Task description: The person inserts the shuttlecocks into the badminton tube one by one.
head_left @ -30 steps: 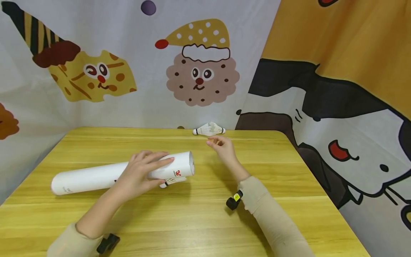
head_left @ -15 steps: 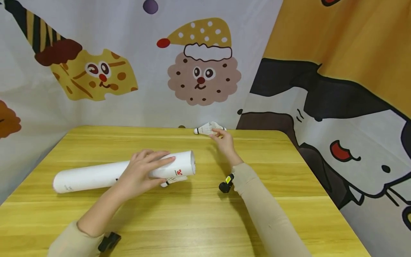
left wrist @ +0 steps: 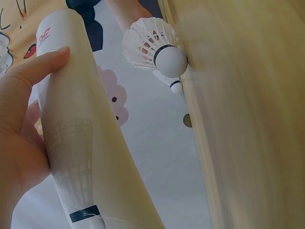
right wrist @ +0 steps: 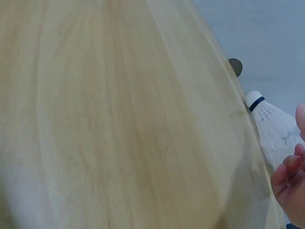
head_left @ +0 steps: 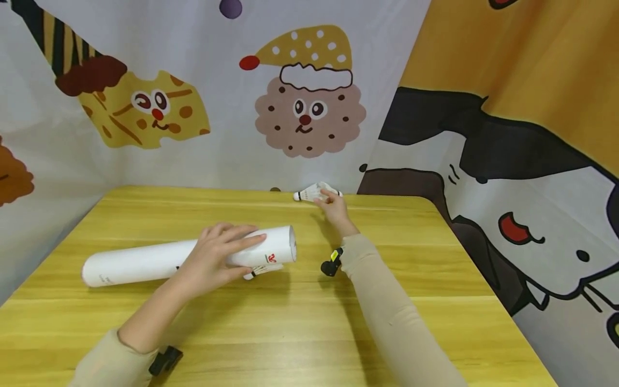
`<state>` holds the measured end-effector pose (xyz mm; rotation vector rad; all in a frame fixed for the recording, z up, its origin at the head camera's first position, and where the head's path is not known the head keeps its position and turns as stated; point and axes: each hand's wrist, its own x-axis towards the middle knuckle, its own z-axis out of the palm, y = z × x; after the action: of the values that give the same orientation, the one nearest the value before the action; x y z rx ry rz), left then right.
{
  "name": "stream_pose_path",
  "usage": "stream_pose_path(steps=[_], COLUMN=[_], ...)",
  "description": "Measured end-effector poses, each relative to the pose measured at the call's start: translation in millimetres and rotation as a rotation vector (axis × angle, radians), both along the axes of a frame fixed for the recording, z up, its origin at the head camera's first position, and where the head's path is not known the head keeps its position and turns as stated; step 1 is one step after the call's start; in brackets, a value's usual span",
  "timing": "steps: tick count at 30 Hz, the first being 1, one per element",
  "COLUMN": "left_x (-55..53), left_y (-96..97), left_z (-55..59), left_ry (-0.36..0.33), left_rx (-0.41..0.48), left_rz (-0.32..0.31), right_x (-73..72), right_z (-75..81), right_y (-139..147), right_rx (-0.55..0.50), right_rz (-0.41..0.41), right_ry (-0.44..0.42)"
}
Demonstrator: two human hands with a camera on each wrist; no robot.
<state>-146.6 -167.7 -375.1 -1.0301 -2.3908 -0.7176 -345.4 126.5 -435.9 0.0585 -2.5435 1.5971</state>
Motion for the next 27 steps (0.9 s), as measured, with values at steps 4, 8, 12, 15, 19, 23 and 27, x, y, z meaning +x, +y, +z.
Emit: stream_pose_path(steps=[4, 8, 12, 15, 19, 23, 27], left_x=[0.8, 1.3, 0.7, 0.7, 0.6, 0.6, 0.2], left_y=[-0.6, -1.3, -1.0, -1.2, -1.5, -1.2, -0.4], left_z=[-1.0, -1.0, -1.0, -1.0, -1.5, -1.8, -1.8], left_ry=[-0.009, -0.015, -0.012, -0.009, -0.011, -0.01, -0.008], left_rx=[-0.006, -0.012, -0.013, -0.014, -0.013, -0.011, -0.013], left_rz=[0.001, 0.001, -0.003, -0.004, -0.008, -0.012, -0.01], right_x=[0.1, 0.3, -0.9, -1.8, -2.1, -0.3, 2.7], right_z=[-2.6, -6.3, -11.1, -13.2, -14.0, -15.4, -16.5], right_y=[-2, -2, -1, -2, -5, -7, -10], right_rx=[0.015, 0.026, 0.049, 0.069, 0.101, 0.081, 0.062], right_rz=[0.016, 0.013, 0.026, 0.046, 0.039, -0.009, -0.06], right_ry=[-0.047, -0.07, -0.082, -0.084, -0.073, -0.042, 0.004])
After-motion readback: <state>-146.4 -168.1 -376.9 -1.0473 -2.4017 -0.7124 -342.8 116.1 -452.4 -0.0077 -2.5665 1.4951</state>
